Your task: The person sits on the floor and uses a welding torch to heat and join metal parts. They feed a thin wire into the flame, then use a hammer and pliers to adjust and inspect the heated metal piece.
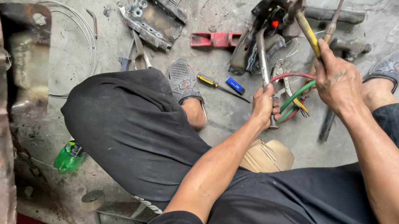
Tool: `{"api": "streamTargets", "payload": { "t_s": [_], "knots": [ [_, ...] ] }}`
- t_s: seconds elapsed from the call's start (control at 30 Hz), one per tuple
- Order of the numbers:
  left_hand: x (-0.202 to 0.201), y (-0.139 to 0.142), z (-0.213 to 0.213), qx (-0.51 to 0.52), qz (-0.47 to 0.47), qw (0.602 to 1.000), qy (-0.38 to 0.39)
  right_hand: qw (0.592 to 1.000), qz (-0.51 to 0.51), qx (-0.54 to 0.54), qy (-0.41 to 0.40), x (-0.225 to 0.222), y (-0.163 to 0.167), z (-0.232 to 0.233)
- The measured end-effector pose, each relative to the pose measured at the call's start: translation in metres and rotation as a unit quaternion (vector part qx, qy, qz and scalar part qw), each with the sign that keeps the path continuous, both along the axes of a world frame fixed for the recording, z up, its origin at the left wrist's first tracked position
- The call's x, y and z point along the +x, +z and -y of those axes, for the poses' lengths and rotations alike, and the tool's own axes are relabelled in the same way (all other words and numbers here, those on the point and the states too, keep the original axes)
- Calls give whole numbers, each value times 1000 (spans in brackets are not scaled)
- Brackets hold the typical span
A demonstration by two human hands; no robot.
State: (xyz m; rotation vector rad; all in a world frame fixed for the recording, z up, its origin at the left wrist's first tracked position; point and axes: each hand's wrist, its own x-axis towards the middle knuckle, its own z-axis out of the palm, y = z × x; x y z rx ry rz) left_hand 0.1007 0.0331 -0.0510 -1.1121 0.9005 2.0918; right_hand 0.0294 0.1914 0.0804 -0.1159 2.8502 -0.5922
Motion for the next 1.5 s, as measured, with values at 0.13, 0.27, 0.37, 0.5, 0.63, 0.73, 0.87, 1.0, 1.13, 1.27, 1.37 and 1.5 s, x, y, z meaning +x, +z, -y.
{"api": "streamTargets", "payload": {
  "t_s": [0.13, 0.27, 0.37, 0.5, 0.63, 0.73, 0.87, 1.0, 1.13, 1.27, 1.37, 1.5],
  "knots": [
    [-7, -2, 3, 14, 3, 1000, 3, 1000, 19, -3, -6, 0, 4, 3],
    [-12, 0, -2, 20, 4, 1000, -11, 1000, -3, 1, 21, 0, 5, 6],
    [-12, 5, -7, 26, -2, 1000, -12, 998, -31, 5, 50, -7, 13, 13],
    [-12, 13, -9, 19, -17, 1000, -1, 993, -80, 20, 86, -17, 37, 27],
    [-14, 13, -11, 28, 0, 1000, 10, 980, -154, -28, 124, -16, 48, 37],
    [-15, 10, -14, -3, -14, 1000, -4, 975, -165, -22, 150, -14, 32, 35],
    [-15, 6, -18, -30, -2, 999, -12, 980, -20, 107, 167, -18, -4, 22],
    [-10, 3, -15, -54, -24, 998, -25, 995, 71, 59, 35, -1, -20, 11],
    [-10, 2, -8, -63, -49, 996, -42, 996, -67, -58, -22, 3, -19, 1],
    [-8, 5, 2, -88, -4, 995, -44, 974, 22, -136, -178, -7, -16, -7],
    [-4, 10, 12, -110, -10, 992, -54, 942, 100, -189, -259, -12, -19, -8],
    [0, 21, 24, -107, -24, 993, -50, 936, 90, -216, -263, -19, -33, -5]
  ]
}}
